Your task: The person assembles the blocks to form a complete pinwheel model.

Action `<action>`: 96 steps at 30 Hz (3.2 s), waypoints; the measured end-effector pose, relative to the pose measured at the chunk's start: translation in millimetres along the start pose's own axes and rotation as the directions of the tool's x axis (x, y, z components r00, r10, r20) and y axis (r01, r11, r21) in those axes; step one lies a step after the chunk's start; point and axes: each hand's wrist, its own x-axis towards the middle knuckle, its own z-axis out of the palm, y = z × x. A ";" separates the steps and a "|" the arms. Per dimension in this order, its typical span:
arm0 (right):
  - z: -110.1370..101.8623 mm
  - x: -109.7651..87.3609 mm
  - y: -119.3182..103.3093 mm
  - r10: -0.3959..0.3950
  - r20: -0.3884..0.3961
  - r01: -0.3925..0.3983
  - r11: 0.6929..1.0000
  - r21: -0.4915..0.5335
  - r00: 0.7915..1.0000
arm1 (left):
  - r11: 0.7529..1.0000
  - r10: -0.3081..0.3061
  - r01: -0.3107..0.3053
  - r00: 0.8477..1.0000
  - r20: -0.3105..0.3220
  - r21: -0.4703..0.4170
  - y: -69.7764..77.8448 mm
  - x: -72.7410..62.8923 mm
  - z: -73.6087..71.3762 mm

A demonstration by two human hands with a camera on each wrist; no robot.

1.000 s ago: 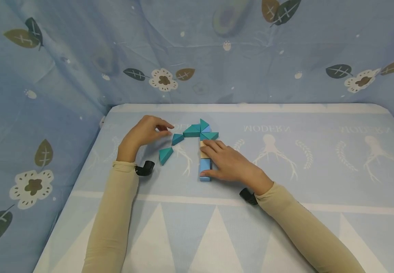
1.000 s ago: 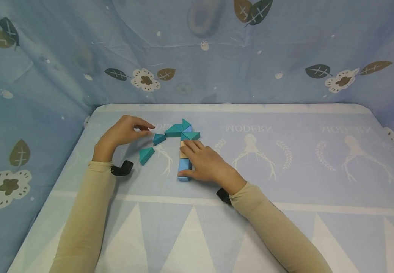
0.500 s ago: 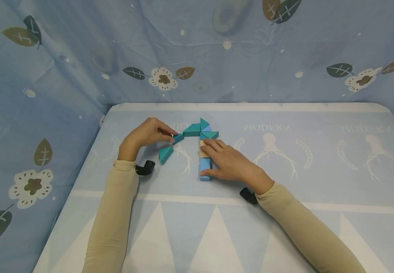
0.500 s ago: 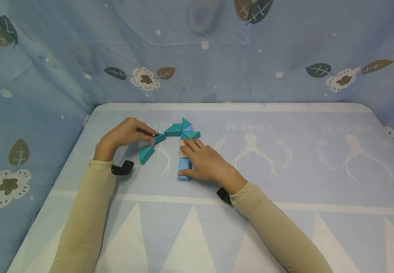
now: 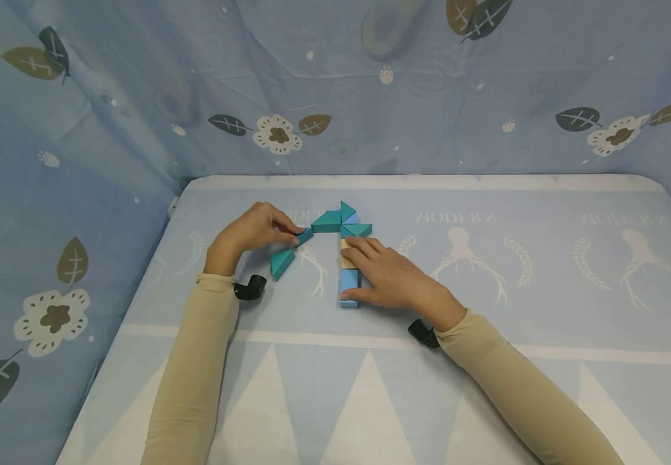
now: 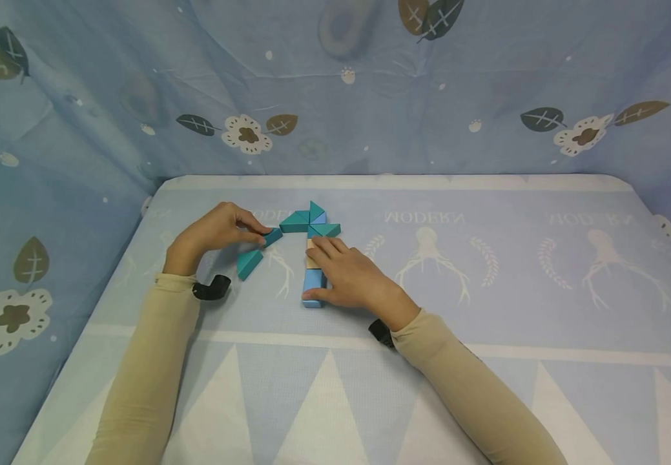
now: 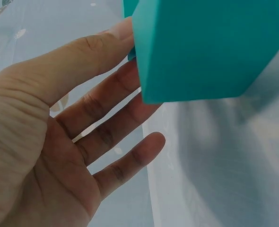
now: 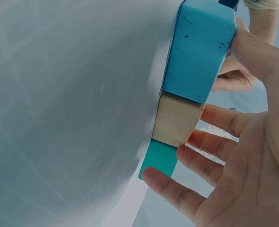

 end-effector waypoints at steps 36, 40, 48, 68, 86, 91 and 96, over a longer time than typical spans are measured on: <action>0.0 0.9 0.2 -0.004 0.001 0.004 1.000 0.016 1.000 | 1.000 0.023 -0.023 1.000 0.017 0.019 4.6 -2.8 -1.1; -0.2 1.2 0.3 0.000 0.003 0.000 1.000 0.012 1.000 | 1.000 0.023 -0.024 0.999 0.024 0.020 4.7 -1.5 0.0; -0.8 0.7 0.4 0.007 0.012 -0.007 1.000 0.018 1.000 | 0.999 0.028 -0.029 0.999 0.036 0.019 8.2 0.4 2.7; -0.6 0.5 -0.7 0.003 0.010 -0.003 1.000 0.015 1.000 | 0.992 0.066 -0.071 0.996 0.053 0.103 23.8 3.2 10.3; -0.4 0.4 -1.5 -0.009 -0.005 0.009 1.000 0.005 1.000 | 0.978 0.147 -0.149 0.989 0.024 0.148 30.5 6.5 18.7; -0.1 1.0 -1.3 -0.007 -0.003 0.007 1.000 0.003 1.000 | 0.979 0.143 -0.145 0.989 0.022 0.146 32.5 7.0 20.4; -0.7 0.8 -1.8 -0.010 -0.005 0.010 1.000 0.004 1.000 | 0.980 0.138 -0.139 0.990 0.014 0.145 33.6 7.4 21.0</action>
